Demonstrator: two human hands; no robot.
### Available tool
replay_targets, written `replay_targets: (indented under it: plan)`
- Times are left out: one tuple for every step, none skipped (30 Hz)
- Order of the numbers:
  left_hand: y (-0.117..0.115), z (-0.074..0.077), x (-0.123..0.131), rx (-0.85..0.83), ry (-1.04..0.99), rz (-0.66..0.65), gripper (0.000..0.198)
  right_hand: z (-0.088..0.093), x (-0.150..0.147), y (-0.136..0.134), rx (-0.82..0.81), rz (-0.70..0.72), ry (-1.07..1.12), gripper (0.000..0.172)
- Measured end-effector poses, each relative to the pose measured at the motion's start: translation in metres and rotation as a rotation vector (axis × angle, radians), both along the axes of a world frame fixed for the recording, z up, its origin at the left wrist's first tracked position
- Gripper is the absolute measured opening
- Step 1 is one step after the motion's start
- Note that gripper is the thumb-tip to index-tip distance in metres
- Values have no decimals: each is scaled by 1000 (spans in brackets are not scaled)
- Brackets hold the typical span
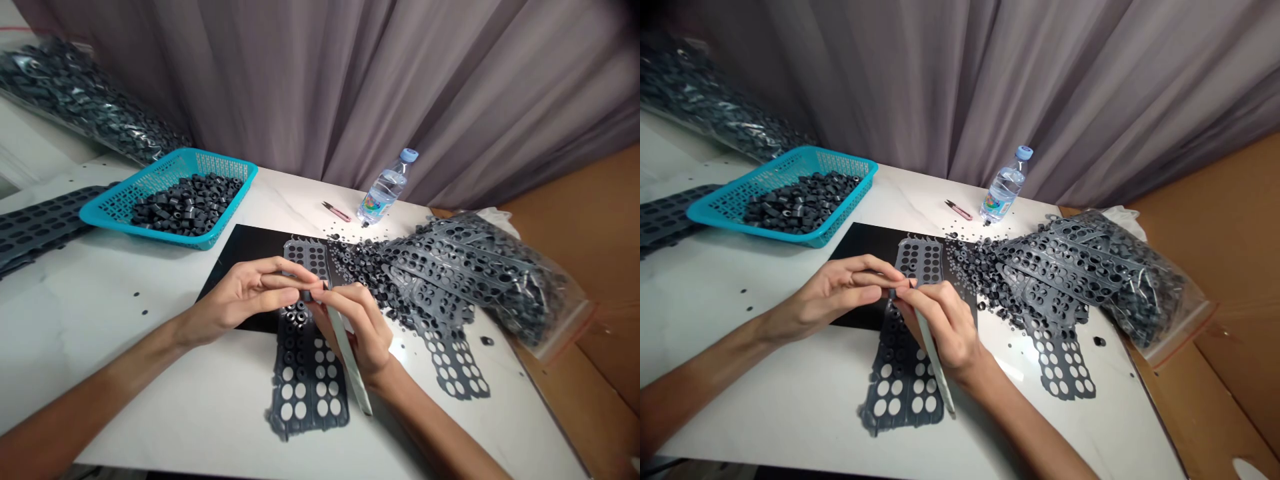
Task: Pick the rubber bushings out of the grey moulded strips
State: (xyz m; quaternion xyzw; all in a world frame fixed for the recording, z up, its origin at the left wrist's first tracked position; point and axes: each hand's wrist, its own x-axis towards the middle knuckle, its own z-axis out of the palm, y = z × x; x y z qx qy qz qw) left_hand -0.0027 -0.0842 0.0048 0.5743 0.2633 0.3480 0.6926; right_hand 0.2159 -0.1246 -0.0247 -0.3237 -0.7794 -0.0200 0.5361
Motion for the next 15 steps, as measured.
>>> replay_targets:
  plan:
    - [0, -1, 1, -6, -3, 10, 24, 0, 0, -1, 2, -1, 8, 57]
    - [0, -2, 1, -13, -6, 18, 23, -1, 0, -2, 5, 2, 14, 57]
    - [0, -3, 2, -17, -9, 22, 21, -2, 0, -2, 6, 9, 17, 58]
    - [0, -3, 3, -20, -14, 19, 21, -2, 0, -2, 6, 20, 17, 57]
    - [-1, -4, 3, -22, -18, 14, 20, -3, 1, -2, 7, 32, 16, 57]
    - [0, -4, 3, -24, -18, 10, 21, -4, 2, -1, 5, 45, 14, 57]
    - [0, -4, 3, -24, -16, 11, 21, -5, 3, -1, 2, 53, 13, 57]
    - [0, -4, 3, -21, -13, 14, 22, -5, 3, 0, -2, 56, 11, 56]
    - [0, -4, 3, -17, -8, 19, 23, -6, 4, 0, -4, 55, 10, 56]
    - [0, -4, 3, -12, -1, 24, 23, -6, 4, 1, -6, 51, 9, 56]
    - [0, -4, 3, -6, 7, 29, 24, -5, 3, 1, -8, 46, 8, 55]
    - [0, -3, 3, -1, 14, 32, 25, -5, 3, 1, -9, 40, 8, 55]
    - [0, -3, 3, 3, 19, 36, 25, -5, 2, 1, -7, 36, 10, 55]
    - [1, -3, 3, 4, 23, 37, 26, -4, 2, 1, -5, 33, 13, 55]
    - [1, -3, 4, 5, 24, 37, 26, -4, 1, 1, -4, 29, 16, 55]
